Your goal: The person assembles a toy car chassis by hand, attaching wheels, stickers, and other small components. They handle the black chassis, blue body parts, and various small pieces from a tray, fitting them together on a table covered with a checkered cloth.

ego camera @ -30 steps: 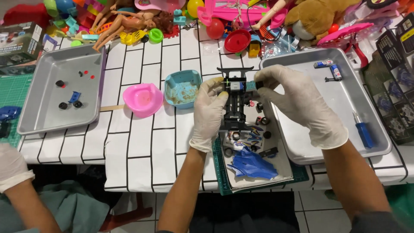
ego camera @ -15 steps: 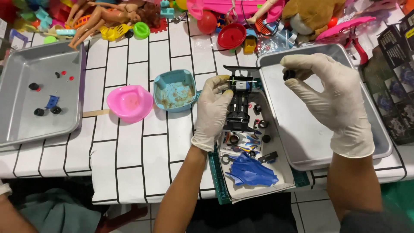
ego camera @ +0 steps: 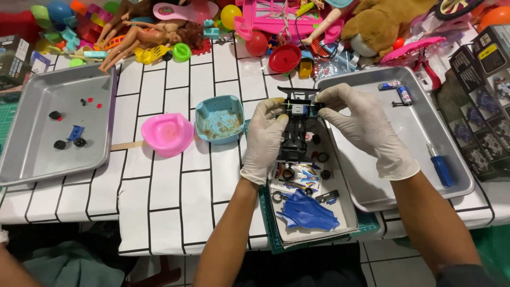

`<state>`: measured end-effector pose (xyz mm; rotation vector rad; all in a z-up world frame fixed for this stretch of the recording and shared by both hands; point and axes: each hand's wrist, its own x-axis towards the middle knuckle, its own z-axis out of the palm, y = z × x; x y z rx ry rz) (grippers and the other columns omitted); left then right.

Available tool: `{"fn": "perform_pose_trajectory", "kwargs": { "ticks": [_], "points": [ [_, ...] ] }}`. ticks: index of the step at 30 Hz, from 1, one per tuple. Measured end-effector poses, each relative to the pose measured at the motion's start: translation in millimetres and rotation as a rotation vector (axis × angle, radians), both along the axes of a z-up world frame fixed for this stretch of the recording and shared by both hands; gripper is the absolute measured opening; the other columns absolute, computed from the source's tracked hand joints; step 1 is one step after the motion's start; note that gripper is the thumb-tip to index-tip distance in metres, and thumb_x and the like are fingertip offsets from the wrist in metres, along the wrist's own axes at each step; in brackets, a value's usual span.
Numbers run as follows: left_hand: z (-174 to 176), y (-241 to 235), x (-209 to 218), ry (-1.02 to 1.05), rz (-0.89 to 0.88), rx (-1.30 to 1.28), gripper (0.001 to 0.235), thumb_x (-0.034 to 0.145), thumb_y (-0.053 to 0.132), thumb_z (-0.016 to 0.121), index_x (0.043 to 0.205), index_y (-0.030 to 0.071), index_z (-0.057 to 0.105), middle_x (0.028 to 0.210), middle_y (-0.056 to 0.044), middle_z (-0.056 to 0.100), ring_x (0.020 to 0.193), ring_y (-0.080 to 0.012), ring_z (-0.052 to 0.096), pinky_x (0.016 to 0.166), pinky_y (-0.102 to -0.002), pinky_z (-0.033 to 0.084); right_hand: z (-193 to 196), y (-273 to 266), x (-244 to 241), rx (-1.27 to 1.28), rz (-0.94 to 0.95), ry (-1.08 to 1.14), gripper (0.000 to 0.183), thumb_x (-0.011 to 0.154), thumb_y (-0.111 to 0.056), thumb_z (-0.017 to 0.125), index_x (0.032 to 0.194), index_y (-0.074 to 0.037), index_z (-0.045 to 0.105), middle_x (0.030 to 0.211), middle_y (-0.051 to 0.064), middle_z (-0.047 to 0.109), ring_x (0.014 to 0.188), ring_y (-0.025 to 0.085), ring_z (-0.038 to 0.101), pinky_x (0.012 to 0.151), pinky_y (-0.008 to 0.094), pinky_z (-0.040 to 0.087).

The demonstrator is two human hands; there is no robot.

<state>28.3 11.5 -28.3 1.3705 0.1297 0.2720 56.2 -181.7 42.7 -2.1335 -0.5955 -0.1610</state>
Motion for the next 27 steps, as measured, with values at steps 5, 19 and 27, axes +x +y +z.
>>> {"fn": "perform_pose_trajectory", "kwargs": {
  "ticks": [5,19,27],
  "points": [
    [2,4,-5,0.007,0.019,-0.019,0.036,0.091,0.01,0.065,0.126,0.013,0.059,0.108,-0.005,0.066,0.086,-0.0049,0.06,0.051,-0.01,0.049,-3,4,0,0.01,0.012,0.01,0.026,0.091,-0.004,0.079,0.114,-0.011,0.07,0.092,0.005,0.074,0.089,0.019,0.07,0.086,0.038,0.055],
    [3,1,-6,-0.027,-0.003,-0.036,0.035,0.091,0.01,0.066,0.126,0.012,0.06,0.108,-0.005,0.067,0.083,-0.0037,0.06,0.05,-0.01,0.046,4,4,-1,-0.008,0.039,-0.026,0.025,0.096,-0.003,0.076,0.119,-0.013,0.072,0.093,0.005,0.074,0.087,0.017,0.067,0.086,0.037,0.056],
    [7,1,-10,-0.021,0.011,-0.021,0.035,0.091,0.011,0.067,0.126,0.012,0.061,0.108,-0.005,0.068,0.081,-0.0036,0.06,0.05,-0.011,0.047,2,5,-1,-0.002,0.049,-0.038,0.024,0.095,-0.002,0.076,0.117,-0.011,0.072,0.091,0.005,0.073,0.085,0.017,0.067,0.084,0.038,0.057]
  ]
}}
